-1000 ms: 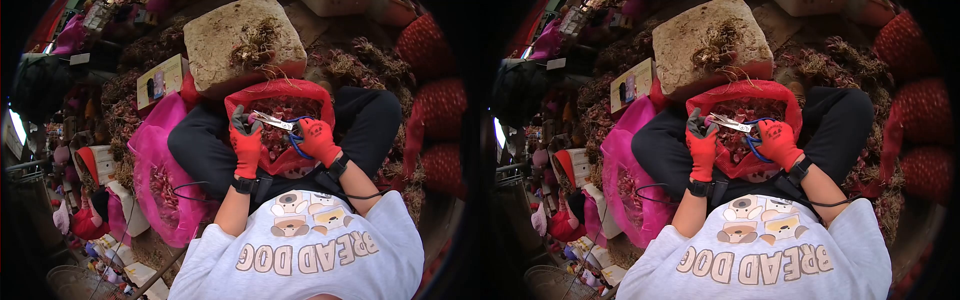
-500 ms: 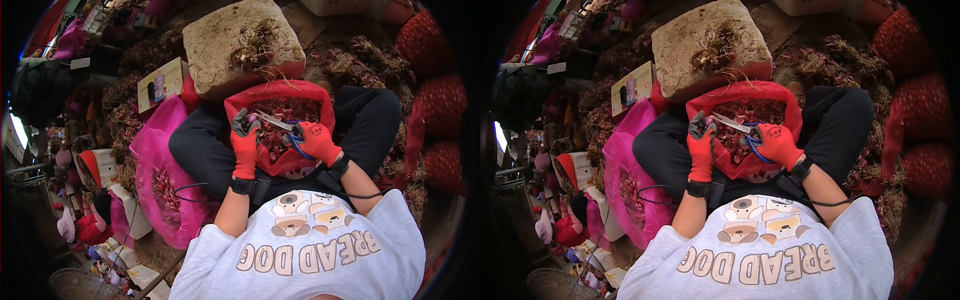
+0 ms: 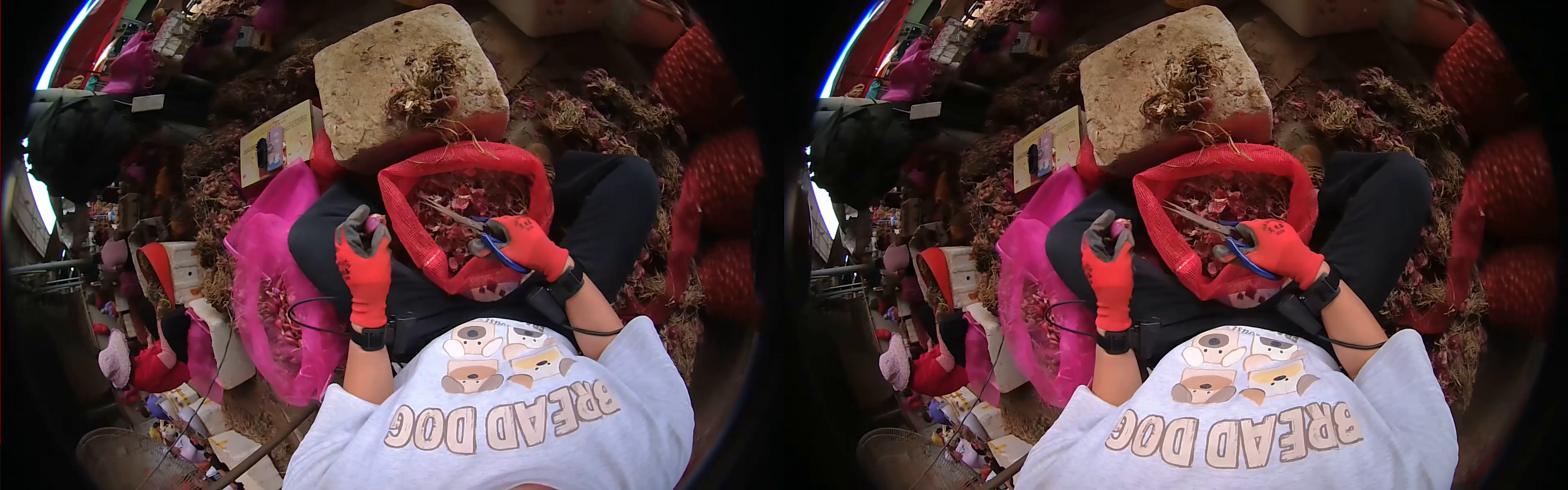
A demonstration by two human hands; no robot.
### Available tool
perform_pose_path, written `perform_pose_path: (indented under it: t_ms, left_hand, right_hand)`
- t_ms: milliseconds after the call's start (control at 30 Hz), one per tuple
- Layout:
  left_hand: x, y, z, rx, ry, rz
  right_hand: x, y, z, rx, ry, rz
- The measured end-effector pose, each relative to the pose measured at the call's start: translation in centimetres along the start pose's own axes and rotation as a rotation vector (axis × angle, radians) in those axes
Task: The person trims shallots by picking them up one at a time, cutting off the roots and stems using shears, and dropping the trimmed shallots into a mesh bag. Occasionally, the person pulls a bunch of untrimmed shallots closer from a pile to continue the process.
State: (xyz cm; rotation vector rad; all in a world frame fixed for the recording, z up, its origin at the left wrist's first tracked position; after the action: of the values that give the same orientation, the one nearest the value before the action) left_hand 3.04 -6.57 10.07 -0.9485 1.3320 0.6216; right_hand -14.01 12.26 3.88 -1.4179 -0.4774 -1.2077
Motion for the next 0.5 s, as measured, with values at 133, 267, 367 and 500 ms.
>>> perform_pose_path:
  t_ms: [133, 267, 367, 500]
  left_hand:
    - [-3.3, -15.4, 0.4, -0.408, 0.084, -0.277]
    - [0.0, -28.8, 3.2, -0.408, -0.187, -1.316]
    - [-0.8, -25.5, 1.2, -0.481, -0.145, -1.300]
    - [-4.2, -5.7, -3.5, -0.009, -0.122, -0.191]
  right_hand:
    - [-1.3, -2.0, -0.4, -0.162, 0.149, 0.032]
    - [-4.0, -2.3, -0.9, -0.265, 0.272, 0.455]
    - [-4.3, -2.0, -1.0, -0.324, 0.228, 0.479]
    - [-3.5, -2.9, -1.0, -0.377, 0.213, 0.399]
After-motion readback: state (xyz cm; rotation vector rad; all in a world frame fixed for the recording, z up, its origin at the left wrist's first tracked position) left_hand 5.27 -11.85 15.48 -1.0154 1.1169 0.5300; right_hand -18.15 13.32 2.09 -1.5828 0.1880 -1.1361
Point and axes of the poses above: each hand's wrist, its own z-axis away from the middle knuckle, its own y-axis out of the palm, x = y × z, the point moved 6 cm from there along -z, towards the middle knuckle, and after that the axes turned 2 degrees about z, right-handed, at the moved point
